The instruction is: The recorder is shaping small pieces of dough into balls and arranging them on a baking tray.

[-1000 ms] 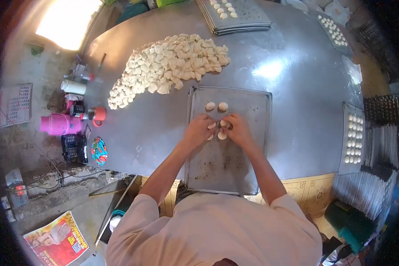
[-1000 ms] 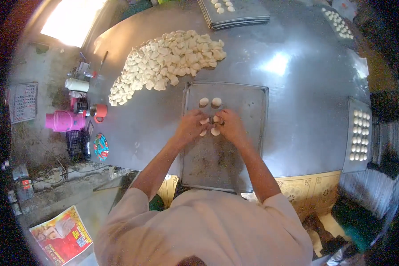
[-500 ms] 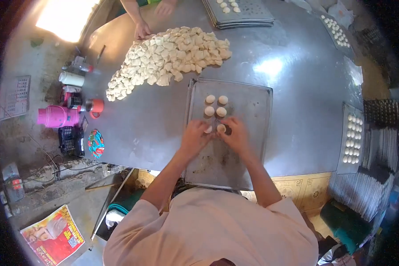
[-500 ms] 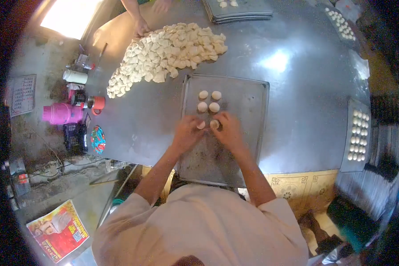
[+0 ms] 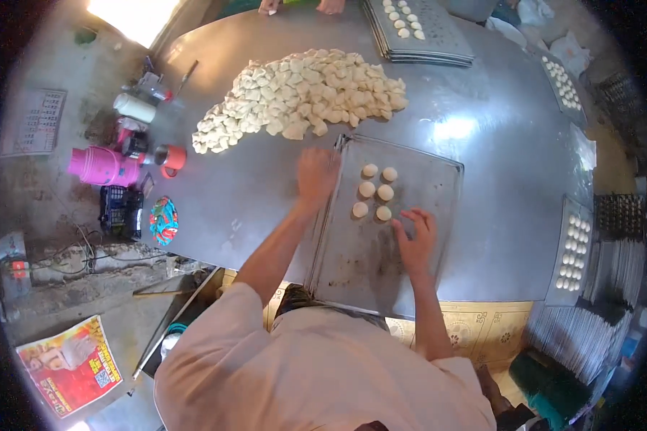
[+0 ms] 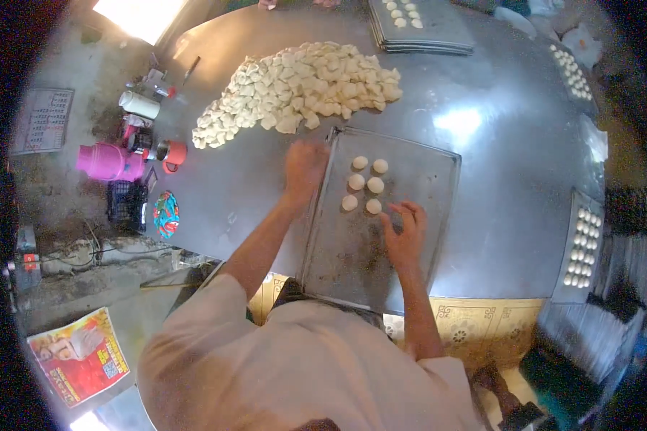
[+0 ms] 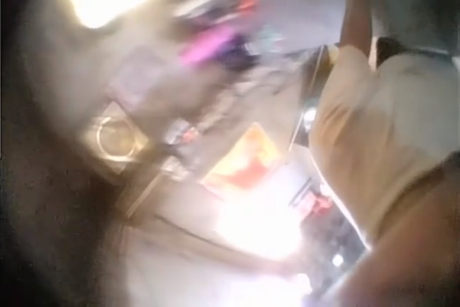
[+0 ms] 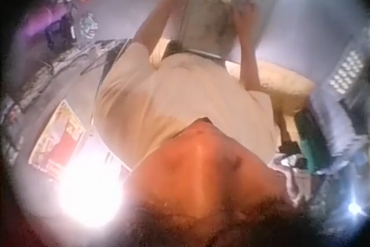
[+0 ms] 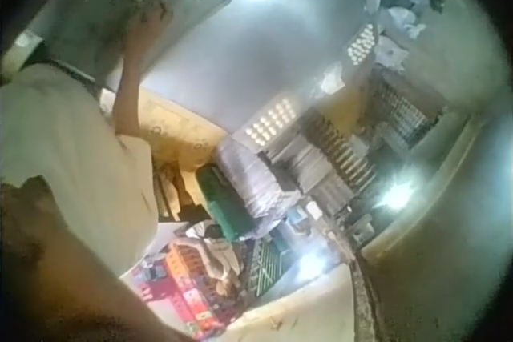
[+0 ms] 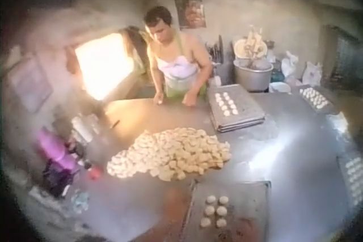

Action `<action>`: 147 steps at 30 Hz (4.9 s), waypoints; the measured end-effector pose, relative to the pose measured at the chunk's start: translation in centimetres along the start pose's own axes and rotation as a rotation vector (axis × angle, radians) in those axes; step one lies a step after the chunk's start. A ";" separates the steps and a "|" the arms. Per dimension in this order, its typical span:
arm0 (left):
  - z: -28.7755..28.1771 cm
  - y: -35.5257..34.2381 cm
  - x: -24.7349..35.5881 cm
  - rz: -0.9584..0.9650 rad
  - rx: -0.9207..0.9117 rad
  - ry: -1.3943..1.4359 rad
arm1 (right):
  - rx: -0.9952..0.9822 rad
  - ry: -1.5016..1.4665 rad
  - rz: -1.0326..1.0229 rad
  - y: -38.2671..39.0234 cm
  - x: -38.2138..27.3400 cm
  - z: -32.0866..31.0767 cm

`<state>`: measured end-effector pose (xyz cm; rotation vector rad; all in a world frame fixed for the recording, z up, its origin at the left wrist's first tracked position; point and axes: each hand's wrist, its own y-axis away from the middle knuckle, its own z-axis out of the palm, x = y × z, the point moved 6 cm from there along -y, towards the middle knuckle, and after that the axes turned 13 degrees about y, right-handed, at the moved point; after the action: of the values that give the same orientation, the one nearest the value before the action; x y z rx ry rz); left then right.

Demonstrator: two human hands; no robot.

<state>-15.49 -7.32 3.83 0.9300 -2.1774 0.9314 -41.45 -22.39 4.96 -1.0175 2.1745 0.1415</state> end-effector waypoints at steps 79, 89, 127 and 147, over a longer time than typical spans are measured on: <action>-24.8 20.7 -27.4 -0.394 -0.317 -0.137 | -0.204 0.382 -0.540 7.0 -21.2 33.4; -29.5 20.1 -24.6 0.142 0.105 -0.314 | -0.448 0.562 -0.338 8.8 -18.9 34.1; -7.4 10.9 6.9 0.356 -0.332 0.298 | 0.349 -0.025 0.086 8.7 -7.5 2.9; -6.1 -6.1 -13.4 -0.072 0.061 -0.106 | 0.095 0.054 0.046 6.0 -4.9 -2.5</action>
<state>-1.46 -0.81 -0.10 1.1026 -2.1985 0.9373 -45.05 -16.16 8.86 -0.9276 2.2318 0.0318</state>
